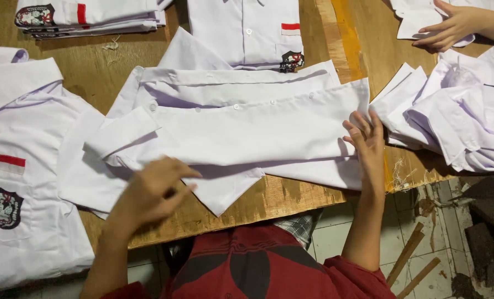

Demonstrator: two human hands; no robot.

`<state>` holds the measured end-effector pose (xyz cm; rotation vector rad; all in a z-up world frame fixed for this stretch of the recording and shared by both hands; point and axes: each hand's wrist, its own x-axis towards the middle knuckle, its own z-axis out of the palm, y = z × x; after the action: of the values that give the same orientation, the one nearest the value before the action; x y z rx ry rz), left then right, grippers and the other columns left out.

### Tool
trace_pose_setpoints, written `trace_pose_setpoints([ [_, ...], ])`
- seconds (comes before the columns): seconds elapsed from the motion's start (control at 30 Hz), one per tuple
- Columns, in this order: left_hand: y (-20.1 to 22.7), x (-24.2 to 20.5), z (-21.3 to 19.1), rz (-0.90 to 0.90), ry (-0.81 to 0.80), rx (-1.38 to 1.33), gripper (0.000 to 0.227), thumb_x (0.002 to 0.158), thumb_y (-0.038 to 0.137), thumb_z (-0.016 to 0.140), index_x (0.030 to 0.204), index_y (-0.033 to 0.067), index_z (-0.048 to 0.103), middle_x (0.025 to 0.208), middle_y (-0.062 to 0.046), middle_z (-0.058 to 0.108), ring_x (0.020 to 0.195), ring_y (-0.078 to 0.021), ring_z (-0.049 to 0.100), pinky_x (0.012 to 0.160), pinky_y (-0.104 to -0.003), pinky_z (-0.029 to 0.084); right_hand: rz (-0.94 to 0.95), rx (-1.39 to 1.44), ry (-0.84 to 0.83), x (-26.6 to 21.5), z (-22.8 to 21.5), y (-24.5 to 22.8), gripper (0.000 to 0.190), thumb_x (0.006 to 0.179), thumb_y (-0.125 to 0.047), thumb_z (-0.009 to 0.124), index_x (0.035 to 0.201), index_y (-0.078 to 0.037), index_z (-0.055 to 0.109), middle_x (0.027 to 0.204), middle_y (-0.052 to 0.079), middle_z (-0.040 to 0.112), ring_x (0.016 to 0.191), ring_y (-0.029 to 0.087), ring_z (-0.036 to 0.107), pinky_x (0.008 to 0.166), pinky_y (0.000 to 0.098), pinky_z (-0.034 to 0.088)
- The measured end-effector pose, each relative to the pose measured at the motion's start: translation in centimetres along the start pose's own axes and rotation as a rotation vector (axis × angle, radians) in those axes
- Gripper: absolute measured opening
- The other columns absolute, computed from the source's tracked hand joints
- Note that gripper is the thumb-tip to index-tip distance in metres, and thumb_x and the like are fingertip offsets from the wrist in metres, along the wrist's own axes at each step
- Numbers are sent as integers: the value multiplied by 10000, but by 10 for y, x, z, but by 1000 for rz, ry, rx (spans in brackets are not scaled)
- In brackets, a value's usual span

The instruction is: Buttoning and folding white school shirts on a wooden work table.

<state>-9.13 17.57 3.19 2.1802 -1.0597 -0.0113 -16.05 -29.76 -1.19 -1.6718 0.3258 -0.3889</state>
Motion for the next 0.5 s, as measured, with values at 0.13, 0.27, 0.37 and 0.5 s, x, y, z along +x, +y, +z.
trace_pose_setpoints([
  [0.13, 3, -6, 23, -43, -373, -263, 247, 873, 134, 744, 1107, 56, 724, 1137, -160, 726, 1100, -417, 655, 965, -529, 505, -47, 7, 9, -8, 2, -6, 820, 1057, -64, 591, 1653, -191, 44, 1433, 280, 528, 1278, 412, 619, 1000, 454, 557],
  [0.27, -13, -24, 49, -61, -412, 2, 183, 894, 217, 708, 1075, 192, 696, 1219, -51, 645, 1143, -347, 606, 924, -475, 461, -152, -330, -134, -15, -1, -12, 342, 1004, -45, 625, 1341, -98, 602, 1225, 150, 673, 1266, 341, 617, 1040, 432, 499],
  [0.37, -30, -39, 69, -2, -269, -78, 36, 937, 156, 668, 953, 158, 700, 1061, -31, 703, 1106, -279, 657, 933, -435, 481, -300, -595, -254, -23, 0, -18, 410, 850, -133, 806, 1249, -133, 715, 1197, 60, 722, 1294, 327, 609, 1091, 446, 459],
  [0.5, -39, -58, 56, -131, -64, -342, 208, 988, 302, 582, 864, 190, 707, 725, 28, 673, 731, -231, 716, 764, -364, 569, -379, -908, -290, -33, -6, 2, 537, 829, -310, 816, 1349, -289, 681, 1294, -18, 680, 1366, 255, 533, 1140, 541, 331],
])
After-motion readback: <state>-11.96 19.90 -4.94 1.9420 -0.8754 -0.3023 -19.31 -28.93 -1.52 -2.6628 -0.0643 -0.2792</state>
